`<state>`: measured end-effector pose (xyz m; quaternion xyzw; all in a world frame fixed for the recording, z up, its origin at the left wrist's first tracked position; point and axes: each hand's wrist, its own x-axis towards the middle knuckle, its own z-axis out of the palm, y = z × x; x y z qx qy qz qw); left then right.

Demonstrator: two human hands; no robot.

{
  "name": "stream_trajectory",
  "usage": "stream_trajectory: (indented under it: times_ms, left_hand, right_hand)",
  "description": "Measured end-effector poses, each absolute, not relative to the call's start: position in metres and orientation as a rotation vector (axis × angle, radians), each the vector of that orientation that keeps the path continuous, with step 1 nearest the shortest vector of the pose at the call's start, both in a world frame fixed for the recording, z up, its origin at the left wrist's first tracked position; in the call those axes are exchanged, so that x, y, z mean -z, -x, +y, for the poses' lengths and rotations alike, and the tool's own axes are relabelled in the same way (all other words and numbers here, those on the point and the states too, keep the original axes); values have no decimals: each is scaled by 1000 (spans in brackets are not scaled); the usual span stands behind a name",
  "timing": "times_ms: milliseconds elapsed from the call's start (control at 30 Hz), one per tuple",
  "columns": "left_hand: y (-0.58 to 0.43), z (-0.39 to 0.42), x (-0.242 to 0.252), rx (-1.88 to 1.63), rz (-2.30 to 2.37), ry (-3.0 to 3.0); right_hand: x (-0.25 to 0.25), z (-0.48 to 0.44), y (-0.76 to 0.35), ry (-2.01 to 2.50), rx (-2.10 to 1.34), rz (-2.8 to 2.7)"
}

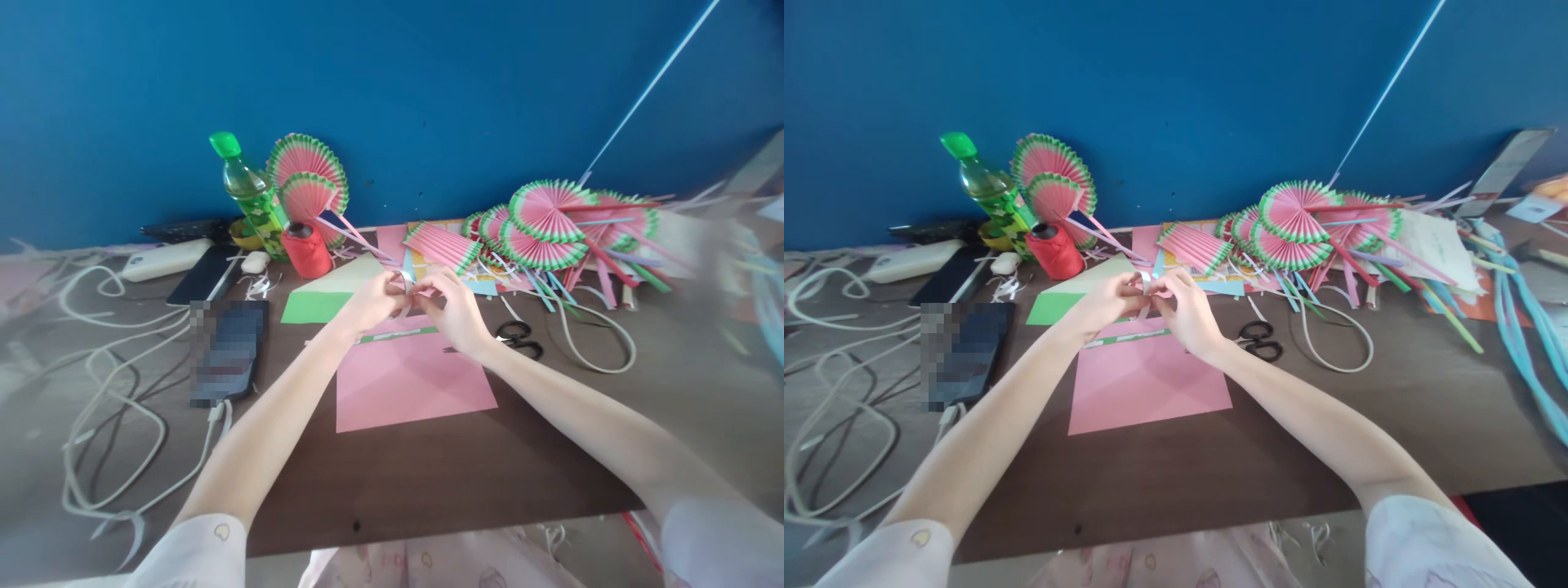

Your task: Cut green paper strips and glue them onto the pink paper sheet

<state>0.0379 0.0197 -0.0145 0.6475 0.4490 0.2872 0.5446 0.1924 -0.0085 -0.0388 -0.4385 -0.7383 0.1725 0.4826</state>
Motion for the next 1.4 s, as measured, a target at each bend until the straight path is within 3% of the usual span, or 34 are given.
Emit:
stream_trajectory:
  times_ms: [333,633,1400]
  left_hand:
    - [-42,14,10,-579,1120,-1609]
    - [-41,11,1,-558,1116,-1655]
    - [-39,8,9,-628,1285,-2107]
  right_hand:
    - [38,-1,-193,1150,-830,-1568]
    - [39,3,-197,1174,-941,-1532]
    - [34,0,-193,1222,-740,-1654]
